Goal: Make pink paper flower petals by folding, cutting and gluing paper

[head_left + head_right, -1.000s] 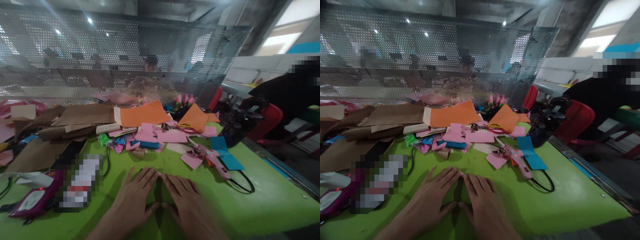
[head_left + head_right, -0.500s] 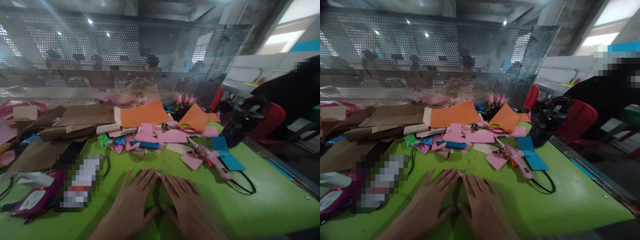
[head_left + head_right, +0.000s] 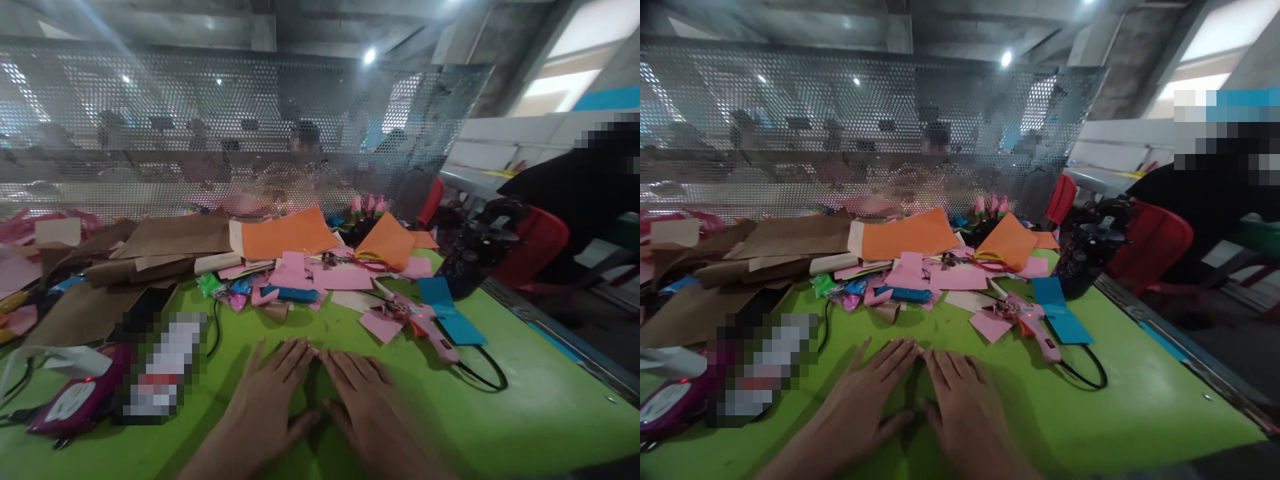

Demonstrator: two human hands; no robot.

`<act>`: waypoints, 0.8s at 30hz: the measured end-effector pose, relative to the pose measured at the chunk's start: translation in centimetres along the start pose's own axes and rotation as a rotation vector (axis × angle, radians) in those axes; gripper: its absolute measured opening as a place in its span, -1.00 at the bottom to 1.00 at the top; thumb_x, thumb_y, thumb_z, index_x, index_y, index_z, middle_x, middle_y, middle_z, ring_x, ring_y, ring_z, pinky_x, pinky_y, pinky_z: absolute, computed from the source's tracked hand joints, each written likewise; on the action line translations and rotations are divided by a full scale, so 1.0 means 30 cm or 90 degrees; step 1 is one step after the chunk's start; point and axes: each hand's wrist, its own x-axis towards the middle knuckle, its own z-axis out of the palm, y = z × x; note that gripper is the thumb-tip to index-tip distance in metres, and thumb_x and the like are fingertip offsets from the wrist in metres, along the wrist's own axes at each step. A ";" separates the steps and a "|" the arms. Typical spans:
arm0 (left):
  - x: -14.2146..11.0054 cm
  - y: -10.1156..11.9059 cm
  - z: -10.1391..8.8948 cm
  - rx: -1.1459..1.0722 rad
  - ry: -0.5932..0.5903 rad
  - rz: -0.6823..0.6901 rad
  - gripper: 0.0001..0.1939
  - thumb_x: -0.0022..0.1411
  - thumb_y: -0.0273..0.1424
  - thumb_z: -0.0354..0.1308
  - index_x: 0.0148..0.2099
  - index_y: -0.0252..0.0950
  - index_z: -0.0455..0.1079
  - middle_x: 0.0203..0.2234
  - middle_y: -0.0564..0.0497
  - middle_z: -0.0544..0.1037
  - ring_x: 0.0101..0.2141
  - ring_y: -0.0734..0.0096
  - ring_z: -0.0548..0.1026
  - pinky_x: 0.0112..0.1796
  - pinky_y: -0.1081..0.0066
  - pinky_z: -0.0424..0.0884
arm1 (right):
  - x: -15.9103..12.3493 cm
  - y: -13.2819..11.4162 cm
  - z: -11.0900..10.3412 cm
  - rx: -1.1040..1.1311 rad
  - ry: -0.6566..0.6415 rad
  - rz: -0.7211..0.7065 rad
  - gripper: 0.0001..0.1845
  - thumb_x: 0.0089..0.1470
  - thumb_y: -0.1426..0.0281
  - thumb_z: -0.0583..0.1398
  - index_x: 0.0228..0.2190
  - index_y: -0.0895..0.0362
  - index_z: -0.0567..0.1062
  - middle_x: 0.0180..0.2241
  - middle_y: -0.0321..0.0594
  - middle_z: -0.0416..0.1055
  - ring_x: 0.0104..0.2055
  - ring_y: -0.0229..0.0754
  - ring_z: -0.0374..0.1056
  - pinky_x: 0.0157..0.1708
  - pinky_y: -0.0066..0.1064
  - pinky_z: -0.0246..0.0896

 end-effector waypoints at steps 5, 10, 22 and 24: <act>0.049 -0.001 -0.009 -0.031 0.005 -0.022 -0.30 0.31 0.05 -0.18 0.37 -0.16 -0.05 0.31 -0.05 0.11 0.28 0.06 0.07 0.24 -0.16 -0.26 | 0.021 0.027 0.014 -0.015 0.018 0.018 -0.57 0.20 0.31 0.11 0.08 0.18 0.41 0.07 -0.09 0.44 0.03 0.07 0.35 -0.01 -0.03 0.20; 0.007 -0.012 0.012 -0.046 -0.027 -0.008 -0.28 0.31 0.03 -0.16 0.39 -0.12 -0.23 0.35 0.01 -0.05 0.31 0.02 -0.03 0.21 -0.26 -0.31 | -0.002 0.017 0.013 -0.021 0.039 -0.022 -0.52 0.19 0.30 0.11 0.12 0.14 0.36 0.08 -0.13 0.44 0.02 0.05 0.36 -0.03 -0.08 0.21; 0.012 -0.012 0.023 -0.027 -0.007 -0.009 -0.28 0.31 0.06 -0.20 0.39 -0.12 -0.21 0.34 0.03 -0.01 0.31 0.11 -0.01 0.23 -0.18 -0.33 | 0.004 0.020 0.004 -0.008 0.018 -0.019 -0.50 0.16 0.35 0.14 0.14 0.15 0.34 0.10 -0.11 0.41 0.05 0.07 0.34 -0.01 -0.05 0.24; 0.002 -0.012 0.032 -0.013 0.008 -0.009 -0.28 0.31 0.04 -0.19 0.39 -0.11 -0.22 0.34 0.04 -0.01 0.30 0.11 0.00 0.24 -0.16 -0.29 | 0.008 0.015 -0.004 0.001 0.005 -0.016 -0.50 0.16 0.37 0.14 0.14 0.15 0.34 0.10 -0.10 0.41 0.06 0.06 0.33 0.00 -0.05 0.24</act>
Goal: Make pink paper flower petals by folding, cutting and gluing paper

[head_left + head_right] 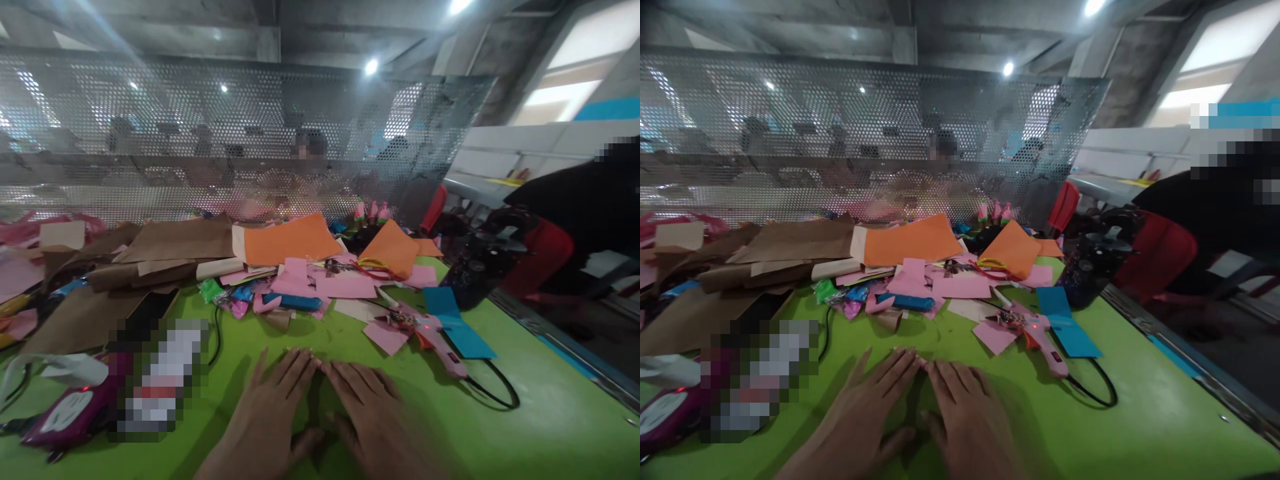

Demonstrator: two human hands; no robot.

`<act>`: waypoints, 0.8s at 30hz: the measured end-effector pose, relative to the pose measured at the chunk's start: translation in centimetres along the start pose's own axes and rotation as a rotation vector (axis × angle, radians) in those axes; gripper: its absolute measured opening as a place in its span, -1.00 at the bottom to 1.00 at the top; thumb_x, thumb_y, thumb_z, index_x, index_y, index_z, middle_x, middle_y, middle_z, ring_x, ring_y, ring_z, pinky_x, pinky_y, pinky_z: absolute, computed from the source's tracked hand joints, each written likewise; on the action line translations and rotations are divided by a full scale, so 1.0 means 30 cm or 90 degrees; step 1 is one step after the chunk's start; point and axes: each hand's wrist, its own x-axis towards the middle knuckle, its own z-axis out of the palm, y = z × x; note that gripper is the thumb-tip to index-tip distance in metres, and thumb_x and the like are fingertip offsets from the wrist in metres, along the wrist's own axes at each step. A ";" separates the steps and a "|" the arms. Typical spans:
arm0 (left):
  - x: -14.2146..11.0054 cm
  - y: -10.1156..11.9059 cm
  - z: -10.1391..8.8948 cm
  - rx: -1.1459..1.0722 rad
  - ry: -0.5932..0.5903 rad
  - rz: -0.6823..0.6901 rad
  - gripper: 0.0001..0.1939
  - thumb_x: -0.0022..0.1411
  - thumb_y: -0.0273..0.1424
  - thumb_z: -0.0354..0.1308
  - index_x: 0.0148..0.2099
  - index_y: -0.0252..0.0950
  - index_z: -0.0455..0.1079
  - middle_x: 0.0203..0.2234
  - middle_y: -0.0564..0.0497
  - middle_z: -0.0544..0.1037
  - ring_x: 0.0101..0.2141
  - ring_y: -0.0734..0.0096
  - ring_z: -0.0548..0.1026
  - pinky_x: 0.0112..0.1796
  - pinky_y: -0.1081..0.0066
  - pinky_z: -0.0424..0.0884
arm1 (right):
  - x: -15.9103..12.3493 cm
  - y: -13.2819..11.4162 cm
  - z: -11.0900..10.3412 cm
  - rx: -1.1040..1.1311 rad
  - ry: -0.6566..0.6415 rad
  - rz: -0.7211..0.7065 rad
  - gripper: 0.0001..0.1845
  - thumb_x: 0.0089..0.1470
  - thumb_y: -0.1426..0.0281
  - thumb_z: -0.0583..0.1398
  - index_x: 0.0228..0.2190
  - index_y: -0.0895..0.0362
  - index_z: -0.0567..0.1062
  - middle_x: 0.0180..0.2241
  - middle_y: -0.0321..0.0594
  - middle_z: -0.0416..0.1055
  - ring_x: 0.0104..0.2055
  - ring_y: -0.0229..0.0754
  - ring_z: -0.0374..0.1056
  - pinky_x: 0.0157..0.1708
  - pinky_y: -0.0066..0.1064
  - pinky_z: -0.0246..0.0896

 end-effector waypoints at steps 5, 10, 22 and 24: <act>0.069 -0.002 -0.023 -0.003 0.007 -0.010 -0.31 0.31 0.03 -0.16 0.36 -0.19 -0.02 0.30 -0.05 0.12 0.27 0.08 0.10 0.23 -0.19 -0.22 | 0.033 0.034 -0.021 0.039 -0.035 0.048 -0.58 0.21 0.36 0.10 0.10 0.10 0.38 0.08 -0.11 0.42 0.06 0.05 0.33 0.01 -0.05 0.24; 0.107 -0.016 -0.060 -0.005 0.019 -0.015 -0.41 0.33 -0.17 -0.02 0.33 -0.20 0.04 0.28 -0.07 0.19 0.25 0.10 0.17 0.23 -0.12 -0.08 | 0.027 0.082 -0.021 0.094 0.014 0.098 -0.65 0.25 0.32 0.07 0.04 0.10 0.40 0.01 -0.07 0.46 0.03 0.05 0.34 -0.01 -0.05 0.25; 0.109 -0.024 -0.072 -0.115 0.099 -0.057 -0.63 0.27 -0.47 0.06 0.11 -0.09 0.35 -0.03 0.05 0.54 -0.02 0.24 0.44 0.01 0.19 0.26 | 0.030 0.068 -0.034 0.172 0.004 0.138 -0.92 0.06 0.44 0.27 -0.38 0.07 0.45 -0.33 -0.23 0.45 -0.24 -0.05 0.34 -0.25 -0.25 0.24; 0.113 -0.019 -0.082 -0.141 0.105 -0.062 -0.77 0.30 -0.42 0.06 -0.06 -0.08 0.46 -0.15 0.09 0.59 -0.11 0.27 0.48 -0.08 0.25 0.29 | 0.025 0.067 -0.033 0.174 0.005 0.127 -0.90 0.06 0.48 0.27 -0.41 0.07 0.43 -0.34 -0.24 0.44 -0.24 -0.05 0.34 -0.26 -0.26 0.22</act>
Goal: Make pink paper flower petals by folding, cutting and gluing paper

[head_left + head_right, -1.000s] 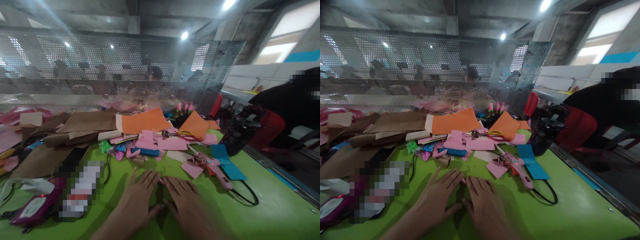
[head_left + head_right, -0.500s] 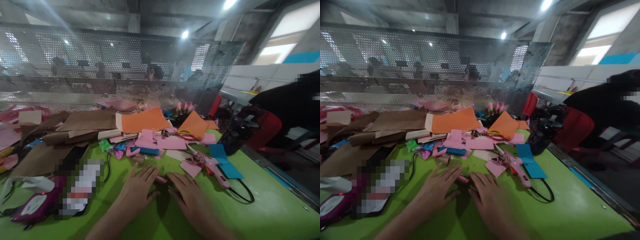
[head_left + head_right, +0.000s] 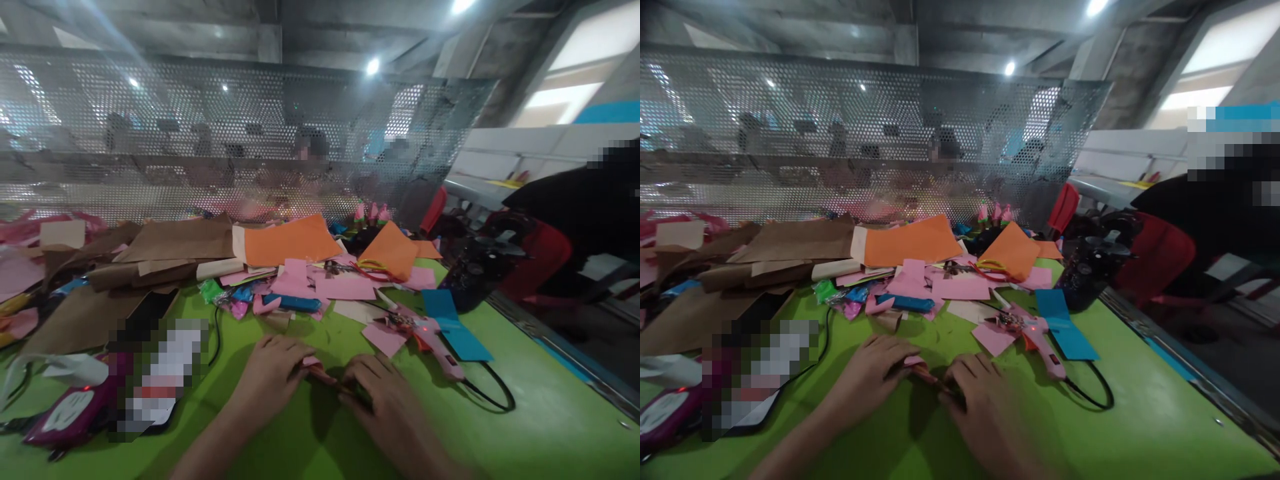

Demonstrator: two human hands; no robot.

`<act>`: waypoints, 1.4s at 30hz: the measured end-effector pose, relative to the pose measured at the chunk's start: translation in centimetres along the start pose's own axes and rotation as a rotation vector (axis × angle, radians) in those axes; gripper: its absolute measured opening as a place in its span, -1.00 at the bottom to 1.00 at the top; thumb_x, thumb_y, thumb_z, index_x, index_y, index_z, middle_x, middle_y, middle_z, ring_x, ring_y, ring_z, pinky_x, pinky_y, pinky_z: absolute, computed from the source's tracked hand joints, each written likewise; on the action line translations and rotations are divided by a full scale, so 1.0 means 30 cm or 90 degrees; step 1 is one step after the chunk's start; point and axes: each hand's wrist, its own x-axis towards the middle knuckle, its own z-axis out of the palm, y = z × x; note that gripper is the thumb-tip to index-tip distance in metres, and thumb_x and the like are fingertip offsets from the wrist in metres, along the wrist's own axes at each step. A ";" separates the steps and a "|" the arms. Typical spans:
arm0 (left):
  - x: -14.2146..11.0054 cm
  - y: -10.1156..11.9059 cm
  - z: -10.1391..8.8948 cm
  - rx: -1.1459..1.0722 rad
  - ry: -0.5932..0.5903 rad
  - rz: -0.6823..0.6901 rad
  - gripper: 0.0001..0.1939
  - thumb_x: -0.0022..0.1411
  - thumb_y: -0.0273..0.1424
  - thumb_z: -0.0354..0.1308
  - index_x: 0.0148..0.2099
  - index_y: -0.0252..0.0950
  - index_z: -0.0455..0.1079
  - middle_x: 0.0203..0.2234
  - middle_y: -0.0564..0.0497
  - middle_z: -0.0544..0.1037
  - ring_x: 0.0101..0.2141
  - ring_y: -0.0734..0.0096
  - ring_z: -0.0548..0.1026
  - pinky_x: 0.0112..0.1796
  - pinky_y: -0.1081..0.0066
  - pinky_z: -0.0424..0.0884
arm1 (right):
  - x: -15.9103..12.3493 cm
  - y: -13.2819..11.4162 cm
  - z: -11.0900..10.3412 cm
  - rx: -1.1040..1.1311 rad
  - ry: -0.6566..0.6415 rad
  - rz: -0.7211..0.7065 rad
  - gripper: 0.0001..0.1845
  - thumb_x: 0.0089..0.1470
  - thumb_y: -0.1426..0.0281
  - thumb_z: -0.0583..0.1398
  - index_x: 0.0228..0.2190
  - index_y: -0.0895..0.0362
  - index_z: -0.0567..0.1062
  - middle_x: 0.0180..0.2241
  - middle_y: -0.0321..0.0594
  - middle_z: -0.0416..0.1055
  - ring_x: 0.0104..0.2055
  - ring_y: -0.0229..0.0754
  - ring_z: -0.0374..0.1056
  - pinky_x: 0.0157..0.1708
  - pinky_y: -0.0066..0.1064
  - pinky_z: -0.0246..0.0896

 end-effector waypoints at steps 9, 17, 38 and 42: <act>0.004 -0.035 -0.037 -0.096 0.137 -0.138 -0.84 0.27 -0.44 0.04 -0.23 -0.17 0.46 -0.34 0.07 0.61 -0.31 0.26 0.51 -0.27 0.33 0.34 | 0.012 0.080 -0.005 -0.113 0.037 -0.040 -0.91 0.15 0.42 0.18 -0.41 0.06 0.42 -0.38 -0.23 0.46 -0.28 -0.03 0.37 -0.27 -0.21 0.20; 0.014 -0.035 -0.063 -0.236 0.303 -0.142 -0.79 0.23 -0.47 0.03 -0.13 -0.18 0.43 -0.20 0.03 0.59 -0.27 0.33 0.54 -0.23 0.36 0.39 | 0.119 0.084 -0.073 -0.040 0.092 -0.045 -0.81 0.18 0.33 0.14 -0.15 0.02 0.46 -0.15 -0.13 0.49 -0.09 0.03 0.39 -0.15 -0.17 0.27; 0.064 -0.185 -0.109 -0.015 0.278 -0.249 -0.65 0.13 -0.56 0.07 -0.02 -0.24 0.36 -0.13 -0.07 0.54 -0.09 0.21 0.47 -0.09 0.23 0.35 | 0.399 -0.022 -0.061 0.644 0.022 0.135 -0.85 -0.16 0.35 0.27 -0.46 0.14 0.48 -0.50 -0.35 0.41 -0.43 -0.25 0.29 -0.37 -0.40 0.18; 0.097 -0.196 -0.088 0.073 0.259 -0.270 -0.81 0.15 -0.42 0.15 -0.15 -0.24 0.47 -0.20 -0.11 0.54 -0.09 0.01 0.42 -0.12 0.10 0.29 | 0.378 -0.012 -0.046 0.664 0.014 0.168 -0.80 -0.12 0.30 0.27 -0.39 0.14 0.51 -0.44 -0.29 0.45 -0.38 -0.20 0.33 -0.36 -0.39 0.19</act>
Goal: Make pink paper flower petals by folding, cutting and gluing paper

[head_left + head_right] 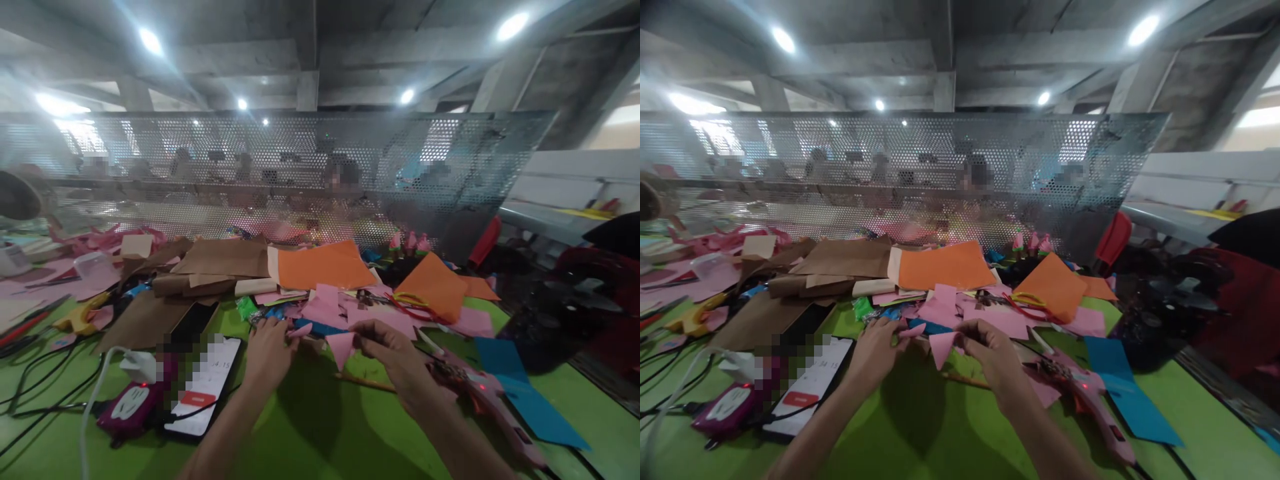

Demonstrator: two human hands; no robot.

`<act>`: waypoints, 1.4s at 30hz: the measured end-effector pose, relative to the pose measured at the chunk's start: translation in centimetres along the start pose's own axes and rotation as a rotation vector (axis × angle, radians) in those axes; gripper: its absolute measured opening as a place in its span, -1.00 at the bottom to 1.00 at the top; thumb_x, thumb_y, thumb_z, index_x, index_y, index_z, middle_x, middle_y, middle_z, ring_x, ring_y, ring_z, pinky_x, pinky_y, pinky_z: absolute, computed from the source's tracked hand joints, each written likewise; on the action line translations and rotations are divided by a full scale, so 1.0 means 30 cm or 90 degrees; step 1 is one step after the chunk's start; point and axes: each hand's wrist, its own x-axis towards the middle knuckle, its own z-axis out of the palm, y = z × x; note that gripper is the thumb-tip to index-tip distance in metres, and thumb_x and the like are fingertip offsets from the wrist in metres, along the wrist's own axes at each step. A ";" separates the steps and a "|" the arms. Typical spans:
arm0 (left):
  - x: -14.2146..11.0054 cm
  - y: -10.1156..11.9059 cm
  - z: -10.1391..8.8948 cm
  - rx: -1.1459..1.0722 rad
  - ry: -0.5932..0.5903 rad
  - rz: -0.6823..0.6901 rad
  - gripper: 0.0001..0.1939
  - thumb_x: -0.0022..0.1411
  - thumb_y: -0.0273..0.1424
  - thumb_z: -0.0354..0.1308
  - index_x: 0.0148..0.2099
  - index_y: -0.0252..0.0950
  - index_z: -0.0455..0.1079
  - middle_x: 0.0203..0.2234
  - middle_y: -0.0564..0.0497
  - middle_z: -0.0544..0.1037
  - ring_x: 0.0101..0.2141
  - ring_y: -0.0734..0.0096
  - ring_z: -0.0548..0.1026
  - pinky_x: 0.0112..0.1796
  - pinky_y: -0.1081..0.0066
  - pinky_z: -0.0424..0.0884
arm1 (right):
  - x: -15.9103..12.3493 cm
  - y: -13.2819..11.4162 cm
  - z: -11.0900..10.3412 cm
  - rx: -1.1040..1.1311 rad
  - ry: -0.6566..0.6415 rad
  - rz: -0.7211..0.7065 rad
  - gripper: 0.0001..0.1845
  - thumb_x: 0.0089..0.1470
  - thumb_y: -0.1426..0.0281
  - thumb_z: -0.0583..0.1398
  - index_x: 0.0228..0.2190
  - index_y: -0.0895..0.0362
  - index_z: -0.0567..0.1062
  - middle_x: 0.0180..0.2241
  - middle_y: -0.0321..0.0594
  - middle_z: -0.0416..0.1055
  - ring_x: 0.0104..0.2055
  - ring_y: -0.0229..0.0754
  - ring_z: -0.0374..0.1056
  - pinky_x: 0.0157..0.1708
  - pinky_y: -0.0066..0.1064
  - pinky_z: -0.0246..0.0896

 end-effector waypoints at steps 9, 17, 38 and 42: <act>-0.013 0.057 -0.030 -0.005 0.080 0.023 -0.92 0.20 -0.49 0.11 -0.30 -0.20 0.40 -0.28 0.02 0.55 -0.13 0.17 0.43 -0.13 0.23 0.27 | -0.033 0.020 -0.030 0.049 -0.020 0.023 -0.76 -0.09 0.23 0.32 -0.45 0.14 0.48 -0.48 -0.32 0.37 -0.40 -0.22 0.26 -0.38 -0.42 0.15; -0.033 0.191 0.010 -0.212 0.239 0.181 -0.92 0.19 -0.49 0.14 -0.35 -0.22 0.35 -0.32 0.02 0.55 -0.22 0.22 0.43 -0.19 0.28 0.26 | -0.063 0.012 -0.040 0.173 -0.064 -0.009 -0.85 0.01 0.30 0.32 -0.40 0.10 0.50 -0.22 -0.22 0.48 -0.18 -0.12 0.36 -0.23 -0.38 0.21; -0.041 0.119 0.066 -0.876 -0.169 -0.111 -0.47 -0.11 -0.48 0.14 0.00 -0.26 0.35 -0.36 -0.01 0.54 -0.45 0.37 0.48 -0.45 0.44 0.31 | -0.081 -0.047 -0.048 0.086 -0.147 -0.066 -0.82 0.02 0.26 0.32 -0.44 0.11 0.51 -0.25 -0.18 0.42 -0.14 -0.09 0.35 -0.24 -0.37 0.28; -0.031 0.109 0.067 -0.951 -0.327 -0.154 -0.54 -0.14 -0.37 0.24 -0.09 -0.30 0.49 -0.35 -0.06 0.59 -0.46 0.39 0.48 -0.49 0.49 0.29 | -0.079 -0.048 -0.042 0.036 -0.181 -0.058 -0.87 0.04 0.31 0.31 -0.43 0.10 0.50 -0.22 -0.17 0.45 -0.11 -0.06 0.37 -0.18 -0.31 0.30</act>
